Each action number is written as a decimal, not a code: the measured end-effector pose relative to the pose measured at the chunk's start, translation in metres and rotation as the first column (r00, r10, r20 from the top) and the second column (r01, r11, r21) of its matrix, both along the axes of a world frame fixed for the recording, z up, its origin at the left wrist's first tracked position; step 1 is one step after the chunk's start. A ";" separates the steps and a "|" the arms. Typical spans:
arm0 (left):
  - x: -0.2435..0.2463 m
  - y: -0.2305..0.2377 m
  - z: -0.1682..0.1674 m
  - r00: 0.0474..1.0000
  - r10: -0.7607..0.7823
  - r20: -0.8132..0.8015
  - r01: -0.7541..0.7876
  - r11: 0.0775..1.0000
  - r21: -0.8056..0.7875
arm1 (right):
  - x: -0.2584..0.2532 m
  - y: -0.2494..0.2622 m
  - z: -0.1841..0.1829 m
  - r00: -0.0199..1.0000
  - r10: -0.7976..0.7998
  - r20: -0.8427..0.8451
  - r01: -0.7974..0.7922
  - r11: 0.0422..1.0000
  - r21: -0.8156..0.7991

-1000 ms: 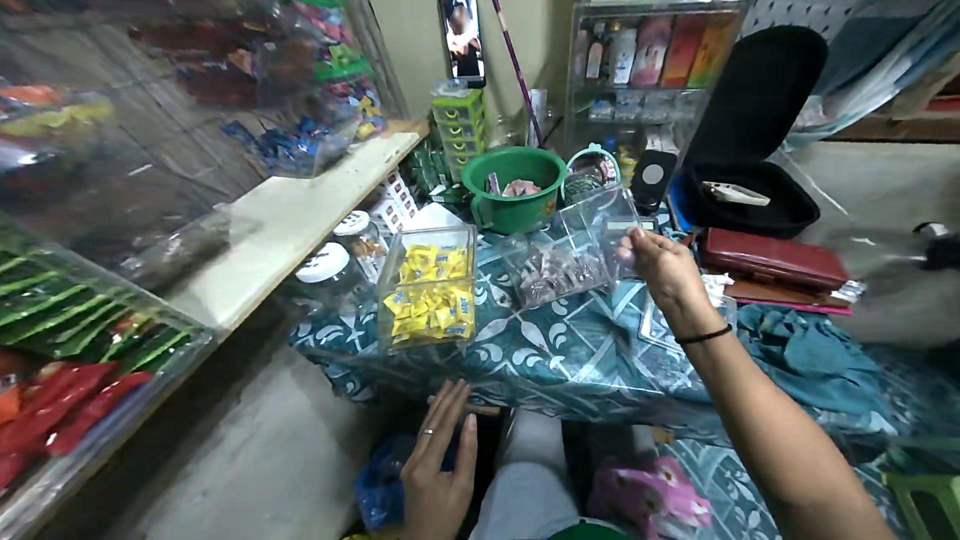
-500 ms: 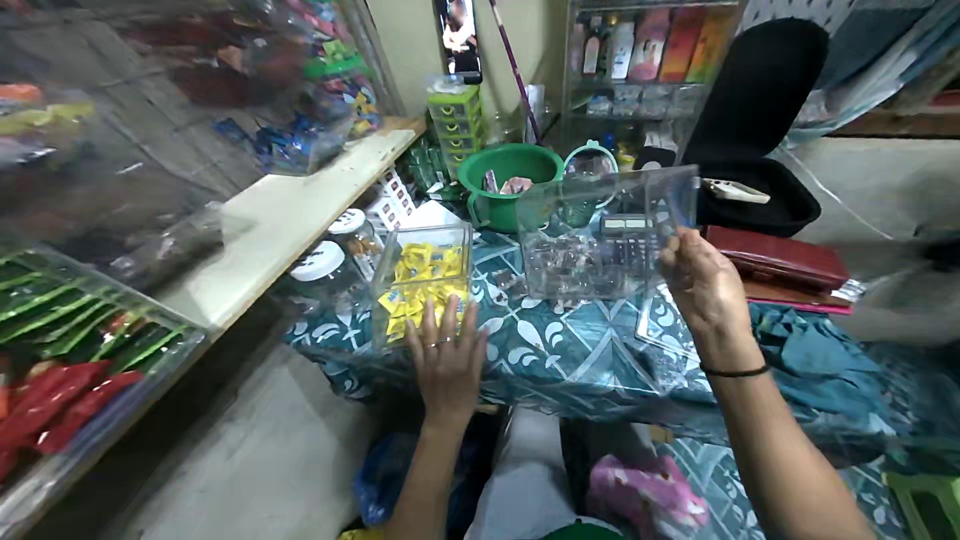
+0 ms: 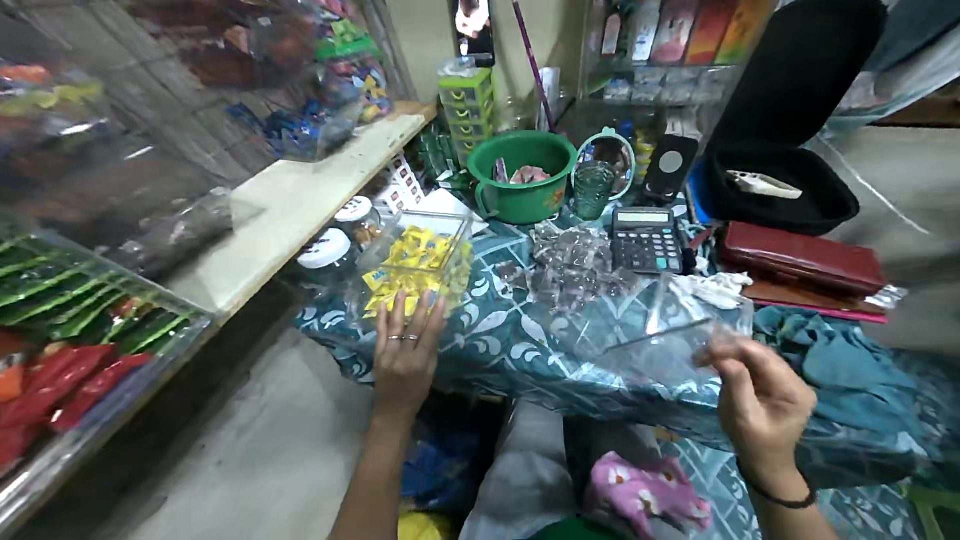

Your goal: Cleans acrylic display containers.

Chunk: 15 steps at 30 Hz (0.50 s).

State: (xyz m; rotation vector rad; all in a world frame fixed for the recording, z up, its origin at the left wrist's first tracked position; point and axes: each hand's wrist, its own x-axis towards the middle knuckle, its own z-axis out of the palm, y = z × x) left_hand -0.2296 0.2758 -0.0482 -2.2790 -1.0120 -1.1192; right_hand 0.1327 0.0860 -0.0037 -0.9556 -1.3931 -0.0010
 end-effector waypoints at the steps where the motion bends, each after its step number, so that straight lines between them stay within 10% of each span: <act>1: -0.003 0.003 0.000 1.000 -0.001 0.001 0.001 1.000 -0.002 | -0.001 -0.003 -0.002 0.998 -0.011 0.068 0.010 1.000 0.020; 12: 0.015 -0.009 0.017 0.982 0.101 0.162 -0.074 0.984 -0.161 | -0.041 -0.033 -0.027 0.767 -0.138 0.626 0.126 0.990 0.064; 15: 0.051 -0.042 0.026 0.903 -0.026 0.429 0.156 0.950 -0.270 | -0.050 -0.022 -0.044 0.713 -0.119 0.691 0.130 0.991 0.036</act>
